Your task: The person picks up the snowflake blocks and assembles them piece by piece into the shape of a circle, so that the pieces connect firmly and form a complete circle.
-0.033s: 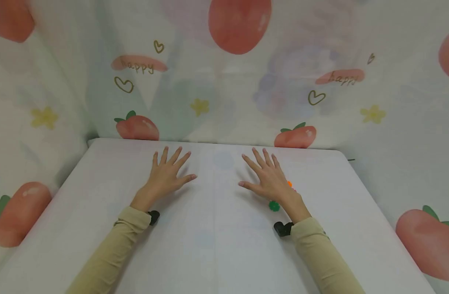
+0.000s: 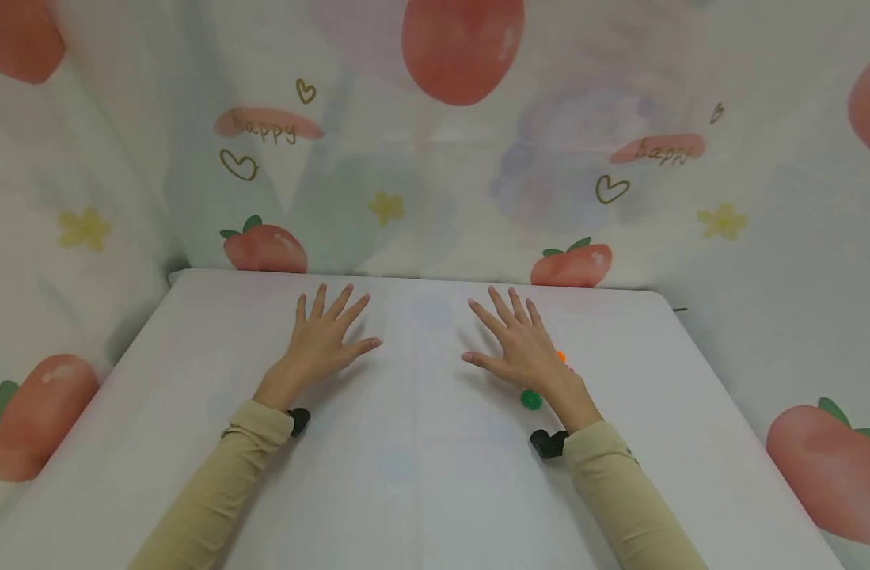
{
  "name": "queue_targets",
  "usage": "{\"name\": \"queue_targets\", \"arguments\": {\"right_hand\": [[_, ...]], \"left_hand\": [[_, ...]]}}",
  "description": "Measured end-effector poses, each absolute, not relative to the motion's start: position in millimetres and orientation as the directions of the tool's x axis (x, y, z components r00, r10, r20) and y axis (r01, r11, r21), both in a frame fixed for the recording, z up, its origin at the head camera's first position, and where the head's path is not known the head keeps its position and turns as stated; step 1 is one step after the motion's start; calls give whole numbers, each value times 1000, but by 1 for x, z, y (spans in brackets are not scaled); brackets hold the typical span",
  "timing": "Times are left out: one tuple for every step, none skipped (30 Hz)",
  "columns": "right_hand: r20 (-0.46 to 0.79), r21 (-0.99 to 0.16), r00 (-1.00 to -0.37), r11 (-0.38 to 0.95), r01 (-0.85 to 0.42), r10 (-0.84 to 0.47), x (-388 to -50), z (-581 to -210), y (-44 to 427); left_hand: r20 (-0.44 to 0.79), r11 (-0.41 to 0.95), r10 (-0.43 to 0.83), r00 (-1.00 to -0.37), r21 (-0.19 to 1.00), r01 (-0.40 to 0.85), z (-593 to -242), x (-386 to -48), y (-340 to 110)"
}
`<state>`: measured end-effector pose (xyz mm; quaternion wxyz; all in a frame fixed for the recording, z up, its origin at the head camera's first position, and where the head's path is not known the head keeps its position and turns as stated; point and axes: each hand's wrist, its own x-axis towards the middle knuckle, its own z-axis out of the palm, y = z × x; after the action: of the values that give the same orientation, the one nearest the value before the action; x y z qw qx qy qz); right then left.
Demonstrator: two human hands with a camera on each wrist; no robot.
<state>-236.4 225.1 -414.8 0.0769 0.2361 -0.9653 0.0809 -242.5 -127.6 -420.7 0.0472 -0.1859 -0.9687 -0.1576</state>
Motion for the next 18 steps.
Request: {"name": "queue_targets", "arguments": {"right_hand": [[184, -118, -878, 877, -466, -441, -236, -415, 226], [182, -118, -879, 878, -464, -440, -235, -415, 227], [180, -120, -881, 879, -462, -438, -234, -415, 228], [178, -122, -881, 878, -463, -439, -234, -414, 228], [178, -124, -880, 877, -464, -440, -233, -414, 229], [177, -125, -880, 877, -465, -441, -233, -413, 230], [176, -126, -879, 876, -467, -443, -232, -413, 232], [176, -131, -877, 873, -470, -446, -231, -412, 233], [177, -139, -876, 869, -474, -449, -230, -411, 235], [177, -148, -874, 866, -478, -452, -230, -411, 237], [179, -159, -872, 861, -483, -456, -229, -411, 240], [183, -173, -870, 856, -486, -457, -228, -410, 242], [189, -189, -869, 851, -490, -458, -227, -409, 245], [195, -206, -866, 844, -494, -460, -225, -408, 248], [199, -225, -866, 839, -496, -459, -224, -408, 250], [200, -240, -866, 834, -496, -458, -223, -408, 253], [197, -255, -868, 831, -494, -455, -222, -408, 256], [189, -273, -873, 829, -487, -451, -221, -408, 259]], "left_hand": [[148, 881, 348, -926, 287, 377, -420, -242, -127], [145, 880, 350, -925, 289, 378, -420, -242, -126], [142, 879, 352, -925, 289, 379, -420, -243, -125], [140, 879, 353, -925, 290, 379, -420, -243, -124], [139, 879, 354, -925, 289, 380, -419, -243, -124], [137, 878, 355, -925, 291, 380, -419, -243, -123], [134, 879, 357, -925, 288, 381, -419, -243, -121], [134, 878, 360, -923, 286, 384, -419, -244, -119], [134, 876, 365, -921, 284, 389, -420, -245, -116], [138, 873, 373, -917, 284, 398, -421, -246, -113], [144, 867, 381, -913, 286, 408, -422, -246, -109], [150, 860, 391, -908, 291, 419, -423, -247, -104], [154, 852, 404, -902, 297, 432, -424, -247, -98], [160, 840, 417, -895, 309, 446, -425, -248, -91], [164, 828, 430, -888, 322, 460, -425, -248, -85], [167, 814, 444, -880, 335, 474, -426, -247, -77], [169, 801, 458, -873, 347, 487, -427, -247, -70], [168, 789, 474, -865, 355, 501, -427, -247, -63]]}}
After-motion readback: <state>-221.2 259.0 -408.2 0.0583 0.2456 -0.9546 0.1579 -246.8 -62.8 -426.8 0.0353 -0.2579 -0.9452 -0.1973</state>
